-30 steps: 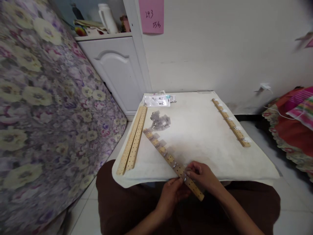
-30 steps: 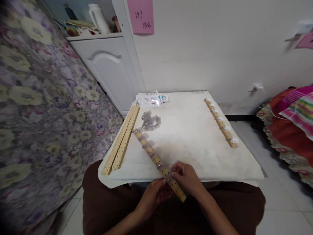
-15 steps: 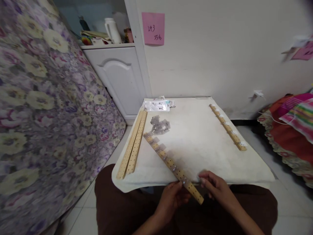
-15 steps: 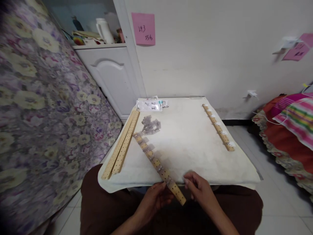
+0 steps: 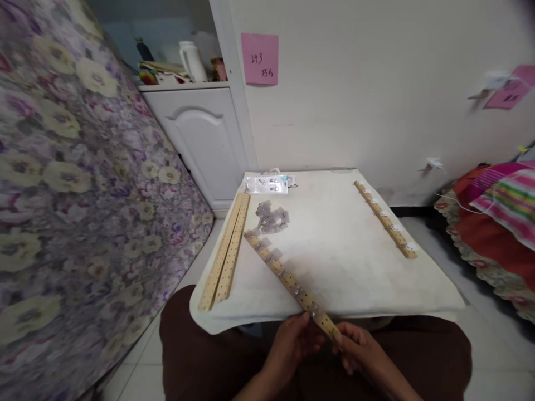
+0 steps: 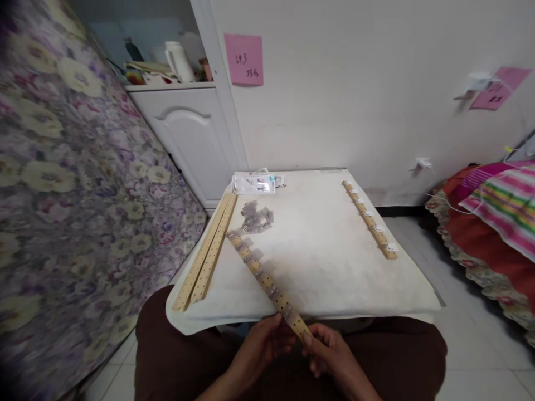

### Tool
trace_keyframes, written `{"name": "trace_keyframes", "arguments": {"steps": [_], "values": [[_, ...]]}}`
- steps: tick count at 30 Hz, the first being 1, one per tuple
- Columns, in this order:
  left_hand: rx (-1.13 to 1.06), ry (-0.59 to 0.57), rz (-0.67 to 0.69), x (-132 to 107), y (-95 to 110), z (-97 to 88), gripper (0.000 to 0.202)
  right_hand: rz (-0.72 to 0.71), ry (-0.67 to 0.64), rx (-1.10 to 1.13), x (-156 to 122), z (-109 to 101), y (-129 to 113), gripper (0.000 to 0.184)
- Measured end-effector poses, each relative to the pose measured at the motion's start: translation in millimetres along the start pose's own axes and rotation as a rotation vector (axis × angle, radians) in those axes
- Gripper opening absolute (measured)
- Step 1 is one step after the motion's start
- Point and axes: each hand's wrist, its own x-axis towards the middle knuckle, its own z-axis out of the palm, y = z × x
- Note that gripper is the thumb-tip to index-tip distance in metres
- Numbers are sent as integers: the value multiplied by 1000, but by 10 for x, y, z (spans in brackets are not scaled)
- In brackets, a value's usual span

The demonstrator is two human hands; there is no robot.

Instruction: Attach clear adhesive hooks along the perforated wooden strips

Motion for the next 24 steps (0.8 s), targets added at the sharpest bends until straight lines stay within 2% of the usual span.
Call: {"name": "trace_keyframes", "arguments": {"steps": [7,17,21,24], "values": [[-12,12,-36,-61,22,-92,49,-91,-6,85,-64,50,-83,47],[8,32,-70,-63,37,-136,53,-135,-45,152,-252,16,-303,41],[50,23,-110,3,33,-198,48,-168,-9,234,-247,-40,-456,36],[86,22,-128,77,32,-265,48,-217,68,290,-165,-150,-567,32]]}}
